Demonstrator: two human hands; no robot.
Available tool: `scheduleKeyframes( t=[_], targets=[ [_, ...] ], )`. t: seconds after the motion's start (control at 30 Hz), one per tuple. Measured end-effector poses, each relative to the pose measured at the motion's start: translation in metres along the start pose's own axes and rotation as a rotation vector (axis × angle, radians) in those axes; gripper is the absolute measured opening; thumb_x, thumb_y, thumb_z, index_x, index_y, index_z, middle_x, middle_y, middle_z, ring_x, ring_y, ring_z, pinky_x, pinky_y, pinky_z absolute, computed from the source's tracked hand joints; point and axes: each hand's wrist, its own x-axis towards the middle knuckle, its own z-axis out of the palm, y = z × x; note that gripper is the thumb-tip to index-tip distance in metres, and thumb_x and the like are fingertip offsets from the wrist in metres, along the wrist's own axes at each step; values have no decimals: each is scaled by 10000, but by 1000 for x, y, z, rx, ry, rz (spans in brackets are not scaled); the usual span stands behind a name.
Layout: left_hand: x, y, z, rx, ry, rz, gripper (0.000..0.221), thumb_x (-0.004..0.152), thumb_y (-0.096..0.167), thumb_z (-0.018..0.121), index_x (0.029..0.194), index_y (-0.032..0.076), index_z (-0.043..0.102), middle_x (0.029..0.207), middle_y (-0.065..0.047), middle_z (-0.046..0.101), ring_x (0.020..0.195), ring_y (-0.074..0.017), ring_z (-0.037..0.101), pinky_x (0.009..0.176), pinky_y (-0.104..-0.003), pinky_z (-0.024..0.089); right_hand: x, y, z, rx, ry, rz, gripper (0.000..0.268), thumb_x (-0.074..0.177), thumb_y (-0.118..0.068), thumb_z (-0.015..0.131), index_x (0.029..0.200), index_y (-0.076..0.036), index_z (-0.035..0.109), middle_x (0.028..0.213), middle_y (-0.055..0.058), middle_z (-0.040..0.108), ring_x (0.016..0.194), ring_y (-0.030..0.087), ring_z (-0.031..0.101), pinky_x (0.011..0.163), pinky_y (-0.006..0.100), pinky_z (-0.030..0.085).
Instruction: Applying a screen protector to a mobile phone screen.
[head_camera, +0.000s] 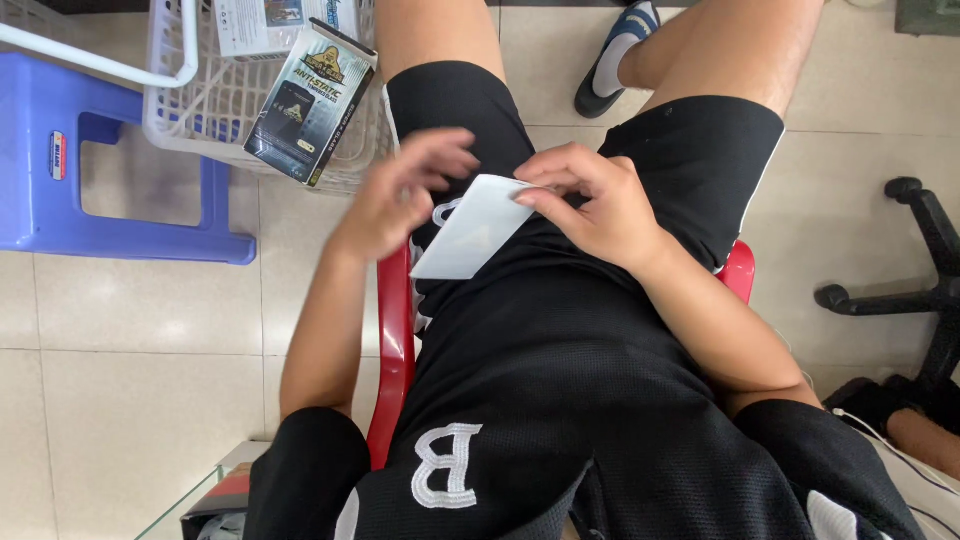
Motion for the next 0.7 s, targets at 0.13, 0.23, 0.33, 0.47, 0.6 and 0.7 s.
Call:
scheduleKeyframes(
  t=[0.13, 0.23, 0.33, 0.47, 0.6, 0.7],
  targets=[
    [-22, 5, 53, -535, -492, -20, 785, 986, 460, 712, 1518, -20, 390, 1423, -185, 592, 1330, -272, 610, 1149, -399, 488, -3, -25, -3, -100, 7, -140, 126, 970, -23, 768, 1073, -23, 696, 1064, 99, 769, 944, 185, 786, 830, 270, 632],
    [-33, -3, 73, -623, -413, -82, 597, 1001, 330, 709, 1416, -56, 521, 1259, -157, 669, 1078, -236, 700, 1024, -378, 572, -3, -49, -9, -265, -15, -256, 150, 906, -30, 803, 1029, -55, 723, 1177, 107, 739, 1000, 222, 753, 848, 302, 608],
    [-31, 18, 72, -574, -317, -92, 586, 993, 268, 675, 1454, -31, 471, 1163, -94, 636, 1019, -190, 630, 924, -330, 529, -4, -64, -12, -357, -12, -324, 209, 830, -89, 844, 1000, -64, 724, 1321, 129, 665, 1071, 271, 687, 885, 355, 566],
    [-27, 46, 78, -157, -189, -43, 565, 978, 229, 653, 1470, -1, 497, 1045, -62, 629, 931, -167, 612, 873, -298, 505, -7, -64, -15, -338, -9, -316, 257, 806, -153, 865, 990, -56, 714, 1359, 118, 627, 1107, 292, 651, 933, 388, 547],
    [-29, 44, 84, -19, -184, 21, 515, 987, 237, 643, 1440, 22, 529, 1054, -71, 678, 954, -165, 665, 887, -303, 518, -5, -62, -21, -228, -168, -425, 240, 780, -162, 857, 960, -68, 730, 1278, 104, 661, 1146, 312, 650, 972, 424, 533],
    [-34, 33, 85, -83, -249, -4, 489, 1005, 244, 628, 1440, 33, 558, 1066, -83, 700, 986, -184, 680, 936, -319, 523, -5, -54, -20, -213, -187, -493, 249, 782, -155, 858, 985, -59, 750, 1239, 93, 686, 1143, 299, 665, 967, 420, 541]
  ],
)
